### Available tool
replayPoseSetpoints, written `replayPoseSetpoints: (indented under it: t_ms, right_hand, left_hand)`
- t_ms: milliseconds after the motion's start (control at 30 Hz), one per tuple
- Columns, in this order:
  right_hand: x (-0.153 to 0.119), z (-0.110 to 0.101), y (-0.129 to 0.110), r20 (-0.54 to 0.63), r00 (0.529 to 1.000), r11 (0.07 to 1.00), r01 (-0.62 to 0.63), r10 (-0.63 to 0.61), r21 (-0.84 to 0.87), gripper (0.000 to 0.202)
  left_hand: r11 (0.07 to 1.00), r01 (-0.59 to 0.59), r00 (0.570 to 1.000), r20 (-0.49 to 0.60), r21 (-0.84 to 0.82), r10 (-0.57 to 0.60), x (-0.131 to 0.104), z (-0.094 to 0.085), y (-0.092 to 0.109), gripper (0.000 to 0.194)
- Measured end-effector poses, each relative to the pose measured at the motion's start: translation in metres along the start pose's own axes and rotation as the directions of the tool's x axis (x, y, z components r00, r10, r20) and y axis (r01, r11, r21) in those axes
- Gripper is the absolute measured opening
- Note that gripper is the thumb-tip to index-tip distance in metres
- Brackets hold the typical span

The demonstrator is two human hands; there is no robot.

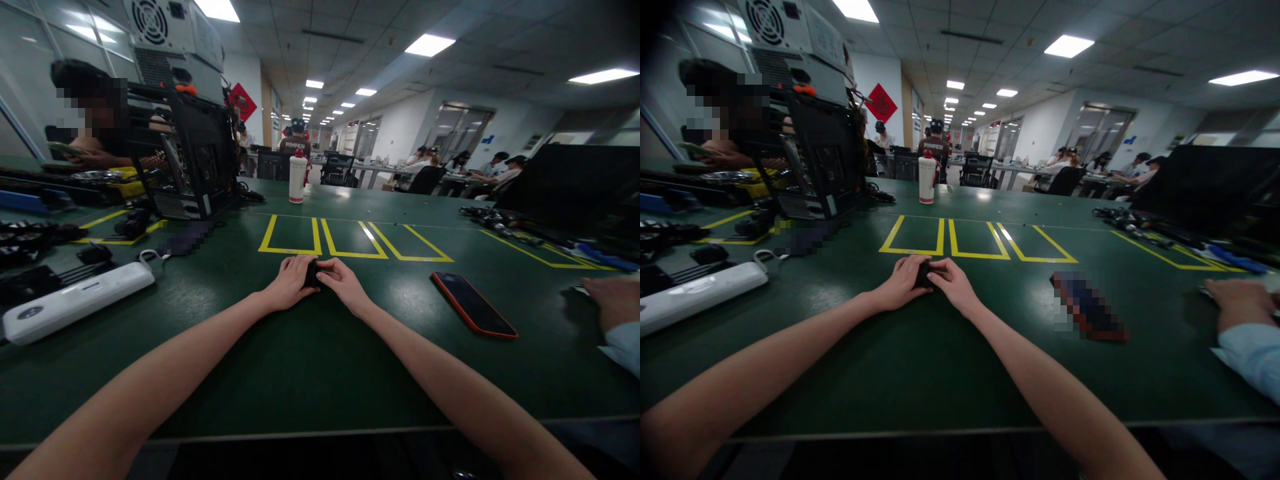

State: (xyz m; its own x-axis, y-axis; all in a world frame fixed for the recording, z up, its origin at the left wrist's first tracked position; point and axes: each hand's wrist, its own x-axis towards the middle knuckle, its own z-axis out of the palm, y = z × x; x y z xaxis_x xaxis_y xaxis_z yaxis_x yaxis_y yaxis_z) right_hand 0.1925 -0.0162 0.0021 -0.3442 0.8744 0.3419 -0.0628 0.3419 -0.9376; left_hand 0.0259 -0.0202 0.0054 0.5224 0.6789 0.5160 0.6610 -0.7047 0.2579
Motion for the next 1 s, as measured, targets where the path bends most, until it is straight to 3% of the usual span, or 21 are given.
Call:
replayPoseSetpoints:
  t_ms: [167, 367, 600, 733, 1000]
  right_hand:
    - [0.0017, -0.0023, 0.0001, 0.015, 0.999, 0.999, -0.037, 0.038, -0.028, 0.033]
    - [-0.0027, -0.002, -0.0029, 0.103, 0.994, 0.996, -0.044, 0.036, 0.083, 0.035]
    - [-0.0001, -0.0008, -0.0009, 0.024, 1.0, 1.0, 0.0, 0.0, 0.011, 0.021]
    - [0.0025, -0.0024, 0.0017, 0.002, 1.0, 0.999, 0.006, -0.006, -0.039, 0.029]
    - [-0.0022, -0.0019, 0.0004, 0.108, 0.994, 0.996, -0.008, -0.001, 0.084, 0.033]
  left_hand:
    - [1.0, -0.005, 1.0, 0.0, 0.001, 0.005, -0.0009, -0.0004, -0.0005, 0.058]
    - [1.0, 0.001, 1.0, 0.017, -0.014, -0.001, -0.0014, -0.0027, 0.0004, 0.055]
    - [1.0, -0.007, 1.0, 0.004, -0.001, 0.007, -0.0006, 0.0003, -0.0012, 0.058]
    - [1.0, -0.012, 1.0, -0.001, 0.016, 0.012, -0.0006, 0.0009, -0.0011, 0.059]
    - [1.0, -0.002, 1.0, 0.008, 0.002, 0.002, -0.0009, -0.0018, 0.0004, 0.055]
